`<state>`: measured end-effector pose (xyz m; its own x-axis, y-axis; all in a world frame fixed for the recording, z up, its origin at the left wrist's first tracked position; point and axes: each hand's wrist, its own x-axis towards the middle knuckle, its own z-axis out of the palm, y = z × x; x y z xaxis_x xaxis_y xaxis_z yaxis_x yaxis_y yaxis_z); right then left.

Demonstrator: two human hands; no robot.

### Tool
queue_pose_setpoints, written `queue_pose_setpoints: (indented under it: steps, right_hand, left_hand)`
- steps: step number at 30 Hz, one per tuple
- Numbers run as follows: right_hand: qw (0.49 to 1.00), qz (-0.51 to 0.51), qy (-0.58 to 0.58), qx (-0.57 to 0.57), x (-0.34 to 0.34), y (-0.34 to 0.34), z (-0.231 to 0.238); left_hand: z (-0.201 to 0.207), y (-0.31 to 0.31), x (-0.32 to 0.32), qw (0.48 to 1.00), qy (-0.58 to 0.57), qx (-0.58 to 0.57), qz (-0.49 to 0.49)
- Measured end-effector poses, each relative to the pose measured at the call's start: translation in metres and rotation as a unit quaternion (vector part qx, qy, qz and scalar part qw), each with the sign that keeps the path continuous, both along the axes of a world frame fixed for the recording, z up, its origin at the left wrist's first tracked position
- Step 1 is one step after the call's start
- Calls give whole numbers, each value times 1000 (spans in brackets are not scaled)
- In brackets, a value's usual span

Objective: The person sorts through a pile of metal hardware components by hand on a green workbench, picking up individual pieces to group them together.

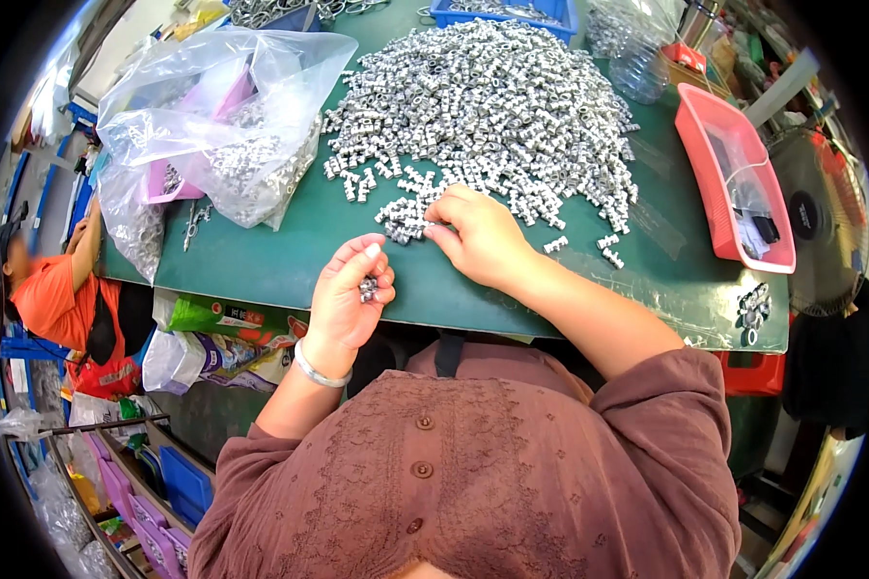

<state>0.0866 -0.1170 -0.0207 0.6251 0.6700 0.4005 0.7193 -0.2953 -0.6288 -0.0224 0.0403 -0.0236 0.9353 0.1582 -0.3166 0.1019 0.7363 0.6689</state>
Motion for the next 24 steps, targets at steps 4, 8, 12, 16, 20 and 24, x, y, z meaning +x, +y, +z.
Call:
queue_pose_setpoints:
  steps: [4,8,12,16,20,24]
  right_hand:
    - [992,47,40,110,-14,-4,22]
    - [984,68,60,151,-27,-6,28]
    - [981,73,61,167,-31,-7,33]
    - [980,91,44,173,-34,-6,37]
    - [979,93,87,160,-32,-3,34]
    - [999,22,27,-5,-18,2,6]
  left_hand:
    - [9,-15,-3,995,-56,86,9]
    - [22,-25,-4,979,-119,165,20]
    - [22,-24,-4,970,-133,200,25]
    - [16,-19,-5,989,-128,67,-15]
    - [9,-10,-3,984,-124,-101,-78]
    - [7,-8,-1,970,-122,-177,-112]
